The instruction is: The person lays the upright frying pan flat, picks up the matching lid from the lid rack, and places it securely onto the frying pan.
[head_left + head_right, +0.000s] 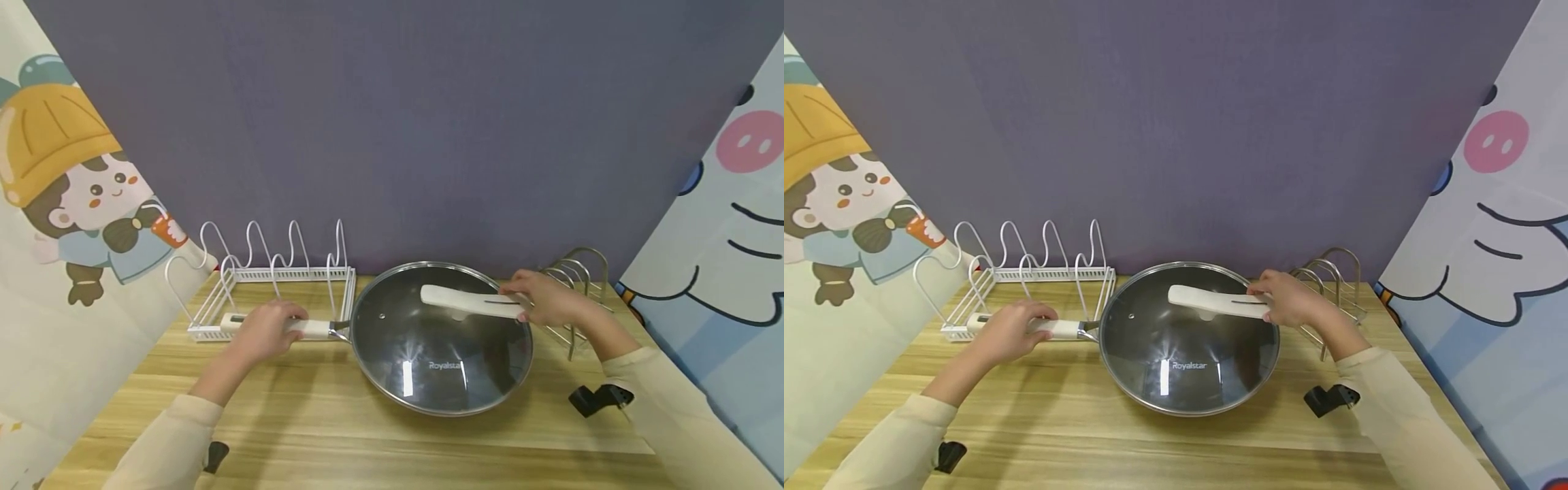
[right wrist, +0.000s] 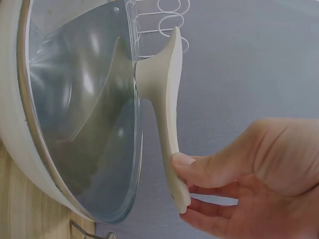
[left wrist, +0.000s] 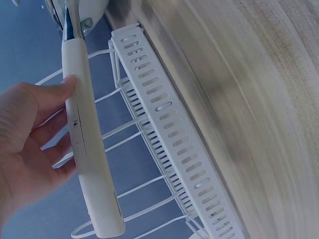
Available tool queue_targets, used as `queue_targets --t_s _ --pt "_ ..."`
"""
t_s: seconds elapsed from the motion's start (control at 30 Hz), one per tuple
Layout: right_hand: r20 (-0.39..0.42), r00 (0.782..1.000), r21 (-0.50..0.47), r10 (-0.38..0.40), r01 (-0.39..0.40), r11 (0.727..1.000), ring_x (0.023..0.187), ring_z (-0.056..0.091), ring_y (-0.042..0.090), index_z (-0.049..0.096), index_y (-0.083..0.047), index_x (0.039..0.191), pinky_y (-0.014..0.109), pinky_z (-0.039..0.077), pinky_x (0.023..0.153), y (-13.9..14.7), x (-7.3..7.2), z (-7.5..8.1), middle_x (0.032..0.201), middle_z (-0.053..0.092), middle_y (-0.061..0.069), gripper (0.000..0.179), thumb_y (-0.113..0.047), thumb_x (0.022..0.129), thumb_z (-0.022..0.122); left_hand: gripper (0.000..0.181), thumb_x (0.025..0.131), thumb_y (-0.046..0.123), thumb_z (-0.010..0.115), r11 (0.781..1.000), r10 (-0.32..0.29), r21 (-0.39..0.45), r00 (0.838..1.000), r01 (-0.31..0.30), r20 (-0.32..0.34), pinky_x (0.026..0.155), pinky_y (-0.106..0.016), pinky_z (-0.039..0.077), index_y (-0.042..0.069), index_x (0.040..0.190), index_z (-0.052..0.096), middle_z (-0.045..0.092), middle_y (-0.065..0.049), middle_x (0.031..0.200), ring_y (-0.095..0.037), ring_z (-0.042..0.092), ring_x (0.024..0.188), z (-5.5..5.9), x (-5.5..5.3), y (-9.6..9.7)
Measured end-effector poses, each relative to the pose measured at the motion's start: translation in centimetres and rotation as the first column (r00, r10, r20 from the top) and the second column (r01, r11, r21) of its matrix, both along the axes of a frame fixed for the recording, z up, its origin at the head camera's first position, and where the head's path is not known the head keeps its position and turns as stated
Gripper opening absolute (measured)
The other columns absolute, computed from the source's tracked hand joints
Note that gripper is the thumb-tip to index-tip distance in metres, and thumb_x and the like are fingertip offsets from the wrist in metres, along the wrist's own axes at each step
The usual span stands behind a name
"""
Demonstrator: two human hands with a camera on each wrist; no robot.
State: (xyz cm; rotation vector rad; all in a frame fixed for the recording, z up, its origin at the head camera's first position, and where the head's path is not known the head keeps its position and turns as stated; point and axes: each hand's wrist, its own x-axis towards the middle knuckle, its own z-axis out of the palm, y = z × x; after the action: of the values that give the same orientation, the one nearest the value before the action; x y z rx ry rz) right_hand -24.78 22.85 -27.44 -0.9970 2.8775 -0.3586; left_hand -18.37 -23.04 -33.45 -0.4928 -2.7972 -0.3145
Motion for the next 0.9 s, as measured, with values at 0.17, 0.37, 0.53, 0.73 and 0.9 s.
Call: queue_targets --t_s 0.17,0.37,0.53,0.73,0.9 --pt "0.001 1.000 0.001 0.006 -0.006 1.000 0.088 0.059 0.026 0.062 0.002 0.121 0.045 0.053 0.076 -0.2 -0.2 0.0 0.107 0.060 0.017 0.052 0.000 0.071 0.076 0.025 0.070 0.008 0.080 1.000 0.004 0.000 1.000 -0.004 -0.009 0.078 -0.046 0.057 0.007 0.093 0.071 0.073 -0.010 0.096 -0.030 0.066 0.088 0.0 0.2 -0.1" --pt "-0.010 1.000 -0.028 -0.001 0.001 1.000 0.090 0.060 0.029 0.061 0.003 0.122 0.044 0.054 0.076 -0.3 -0.2 -0.3 0.110 0.059 0.019 0.050 0.005 0.073 0.071 0.025 0.069 0.008 0.080 1.000 0.003 0.008 1.000 -0.003 -0.019 0.078 -0.046 0.056 0.008 0.092 0.071 0.073 -0.010 0.096 -0.030 0.066 0.088 -0.4 -0.1 0.0" --pt "-0.028 0.999 -0.057 -0.018 0.016 0.998 0.093 0.060 0.031 0.058 0.004 0.125 0.041 0.052 0.073 0.6 0.0 -1.0 0.117 0.058 0.022 0.048 0.005 0.078 0.067 0.026 0.071 0.008 0.079 1.000 -0.008 0.022 1.000 0.009 -0.018 0.083 -0.048 0.056 0.007 0.095 0.071 0.073 -0.011 0.099 -0.032 0.066 0.092 -1.0 -0.9 0.6" --pt "-0.084 0.991 -0.195 -0.105 0.087 0.977 0.108 0.058 0.044 0.055 0.004 0.128 0.056 0.051 0.086 1.9 0.4 -2.7 0.125 0.057 0.026 0.046 -0.009 0.086 0.068 0.027 0.075 0.011 0.077 1.000 -0.013 0.016 0.999 0.013 -0.033 0.084 -0.047 0.055 0.004 0.100 0.069 0.073 -0.012 0.100 -0.031 0.065 0.092 -1.4 -1.8 1.3" --pt "-0.152 0.959 -0.311 -0.240 0.184 0.933 0.112 0.054 0.049 0.048 0.006 0.132 0.060 0.048 0.091 2.2 0.9 -4.0 0.131 0.051 0.031 0.052 -0.017 0.090 0.067 0.033 0.080 0.016 0.074 0.999 0.029 0.037 1.000 -0.029 0.008 0.089 -0.050 0.054 0.003 0.108 0.067 0.070 -0.016 0.109 -0.034 0.064 0.099 -1.2 -1.9 1.2"
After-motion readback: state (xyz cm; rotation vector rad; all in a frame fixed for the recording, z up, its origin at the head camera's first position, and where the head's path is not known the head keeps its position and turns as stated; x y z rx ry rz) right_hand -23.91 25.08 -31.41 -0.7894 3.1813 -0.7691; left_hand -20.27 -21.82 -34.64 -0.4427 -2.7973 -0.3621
